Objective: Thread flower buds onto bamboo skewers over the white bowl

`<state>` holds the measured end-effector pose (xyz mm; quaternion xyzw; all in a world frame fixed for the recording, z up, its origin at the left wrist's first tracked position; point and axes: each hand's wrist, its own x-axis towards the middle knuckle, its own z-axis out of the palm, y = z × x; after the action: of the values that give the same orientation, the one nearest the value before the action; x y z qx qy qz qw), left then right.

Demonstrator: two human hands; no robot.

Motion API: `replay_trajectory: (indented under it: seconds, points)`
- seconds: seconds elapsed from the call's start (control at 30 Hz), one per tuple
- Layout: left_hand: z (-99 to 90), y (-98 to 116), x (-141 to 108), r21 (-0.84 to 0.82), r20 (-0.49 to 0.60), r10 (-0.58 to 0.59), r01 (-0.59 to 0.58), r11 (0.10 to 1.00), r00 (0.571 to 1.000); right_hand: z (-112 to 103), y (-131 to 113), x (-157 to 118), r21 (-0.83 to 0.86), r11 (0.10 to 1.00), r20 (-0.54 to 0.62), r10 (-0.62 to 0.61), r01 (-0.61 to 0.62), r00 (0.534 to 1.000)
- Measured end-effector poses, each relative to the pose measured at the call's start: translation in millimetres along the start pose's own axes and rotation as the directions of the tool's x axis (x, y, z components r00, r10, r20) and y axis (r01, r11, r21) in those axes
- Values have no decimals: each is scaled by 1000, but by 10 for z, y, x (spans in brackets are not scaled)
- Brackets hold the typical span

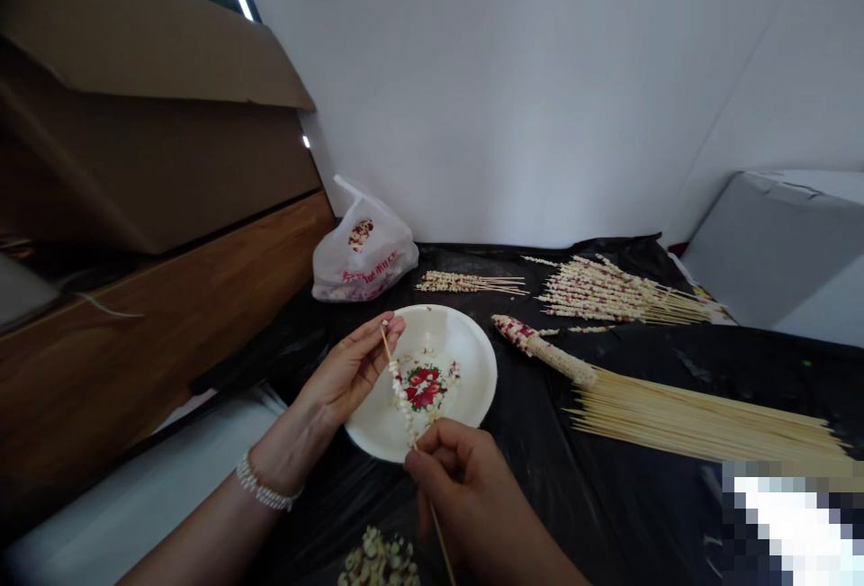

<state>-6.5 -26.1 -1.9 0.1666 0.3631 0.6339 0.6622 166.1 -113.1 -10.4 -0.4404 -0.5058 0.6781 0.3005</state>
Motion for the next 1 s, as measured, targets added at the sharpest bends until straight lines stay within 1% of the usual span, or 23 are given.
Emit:
replay_trajectory:
  seconds: [0.2,0.37,0.67,0.87,1.0]
  points:
    - [-16,-8,4,-6,3,10,-9,1000,1000,3,-18,8,1,999,-13,38,-38,999]
    - [0,-9,-6,-11,-6,0,0,1000,1000,-5,8,14,-4,1000,-3,7,-7,1000]
    - [4,-21,-21,13,-2,-9,9,1000,1000,-1,13,15,10,1000,-14,2,-2,1000]
    - [28,-10,-23,0,-6,-9,9,1000,1000,-12,28,24,31,999,-12,23,-23,1000]
    - [37,-16,-29,10,-14,-11,11,1000,1000,-13,31,26,32,999,-13,-10,11,1000]
